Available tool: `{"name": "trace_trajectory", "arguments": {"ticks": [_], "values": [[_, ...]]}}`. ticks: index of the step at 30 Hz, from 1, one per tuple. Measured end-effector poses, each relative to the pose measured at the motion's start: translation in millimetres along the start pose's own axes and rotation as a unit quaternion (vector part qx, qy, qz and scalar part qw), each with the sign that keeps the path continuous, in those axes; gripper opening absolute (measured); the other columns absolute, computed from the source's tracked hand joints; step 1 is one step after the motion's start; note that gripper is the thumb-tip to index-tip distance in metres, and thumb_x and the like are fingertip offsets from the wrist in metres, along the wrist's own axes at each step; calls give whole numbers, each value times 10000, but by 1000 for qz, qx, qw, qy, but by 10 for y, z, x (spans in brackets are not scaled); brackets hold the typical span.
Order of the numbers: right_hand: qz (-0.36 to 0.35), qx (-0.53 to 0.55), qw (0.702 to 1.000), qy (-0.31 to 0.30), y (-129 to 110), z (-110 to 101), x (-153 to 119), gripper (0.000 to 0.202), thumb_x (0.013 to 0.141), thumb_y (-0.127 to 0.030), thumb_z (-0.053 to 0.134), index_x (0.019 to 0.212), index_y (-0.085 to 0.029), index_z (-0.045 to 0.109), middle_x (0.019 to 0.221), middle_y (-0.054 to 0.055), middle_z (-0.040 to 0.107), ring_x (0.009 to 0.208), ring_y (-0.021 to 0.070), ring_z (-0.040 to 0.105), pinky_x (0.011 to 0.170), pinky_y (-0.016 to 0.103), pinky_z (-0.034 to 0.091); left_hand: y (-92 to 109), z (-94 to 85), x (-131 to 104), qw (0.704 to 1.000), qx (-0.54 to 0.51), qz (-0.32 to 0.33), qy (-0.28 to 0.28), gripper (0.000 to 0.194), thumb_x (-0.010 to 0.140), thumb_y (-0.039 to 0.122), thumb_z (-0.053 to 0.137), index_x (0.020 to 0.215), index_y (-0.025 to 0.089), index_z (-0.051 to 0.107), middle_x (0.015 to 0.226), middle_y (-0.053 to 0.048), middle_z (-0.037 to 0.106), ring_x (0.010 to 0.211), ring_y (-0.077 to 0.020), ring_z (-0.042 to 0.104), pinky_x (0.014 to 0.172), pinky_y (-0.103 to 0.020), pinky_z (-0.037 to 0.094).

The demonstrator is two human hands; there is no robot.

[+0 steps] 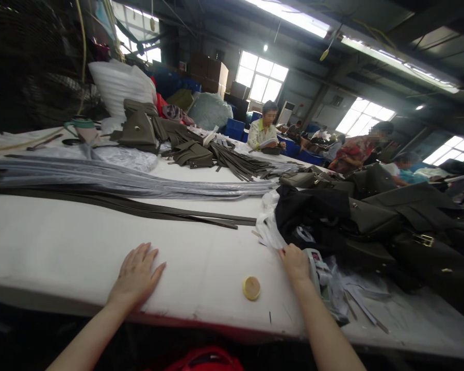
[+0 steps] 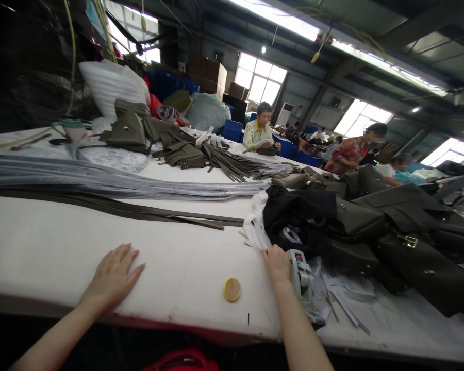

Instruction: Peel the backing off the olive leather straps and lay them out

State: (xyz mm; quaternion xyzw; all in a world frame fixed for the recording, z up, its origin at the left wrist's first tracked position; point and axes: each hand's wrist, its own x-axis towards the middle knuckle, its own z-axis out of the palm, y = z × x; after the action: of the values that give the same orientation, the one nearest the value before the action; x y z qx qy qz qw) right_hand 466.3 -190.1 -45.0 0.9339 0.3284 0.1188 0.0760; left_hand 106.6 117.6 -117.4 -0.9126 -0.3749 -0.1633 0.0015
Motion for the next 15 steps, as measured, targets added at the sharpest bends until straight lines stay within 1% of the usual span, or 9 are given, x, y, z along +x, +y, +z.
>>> {"name": "trace_trajectory", "arguments": {"ticks": [3, 7, 11, 15], "values": [[-7, 8, 1000, 17, -27, -85, -40, 372, 972, -435, 501, 821, -157, 697, 881, 97, 661, 796, 199, 639, 633, 284, 358, 9, -19, -2, 1000, 4, 0, -8, 596, 871, 438, 372, 1225, 34, 632, 1418, -239, 500, 1369, -351, 407, 1165, -478, 256], [-14, 17, 999, 31, -55, -184, -52, 399, 969, -466, 498, 778, -171, 686, 853, 82, 666, 760, 181, 635, 609, 284, 327, 9, -32, -13, 1000, 11, -1, -6, 556, 877, 431, 406, 1228, 62, 628, 1420, -221, 508, 1373, -332, 410, 1160, -467, 273], [-24, 25, 999, 32, -77, -262, -46, 431, 945, -513, 523, 724, -174, 671, 810, 71, 672, 720, 167, 633, 571, 279, 285, 20, -52, -25, 1000, 14, 0, -6, 528, 890, 422, 420, 1223, 70, 631, 1429, -216, 501, 1376, -323, 410, 1161, -462, 276], [-12, 32, 999, 34, -83, -329, -68, 547, 893, -638, 510, 666, -160, 650, 733, 82, 656, 670, 183, 628, 533, 289, 238, 41, -66, -36, 1000, 4, -1, -7, 530, 901, 419, 429, 1229, 52, 625, 1429, -229, 495, 1375, -337, 407, 1158, -474, 278]]}}
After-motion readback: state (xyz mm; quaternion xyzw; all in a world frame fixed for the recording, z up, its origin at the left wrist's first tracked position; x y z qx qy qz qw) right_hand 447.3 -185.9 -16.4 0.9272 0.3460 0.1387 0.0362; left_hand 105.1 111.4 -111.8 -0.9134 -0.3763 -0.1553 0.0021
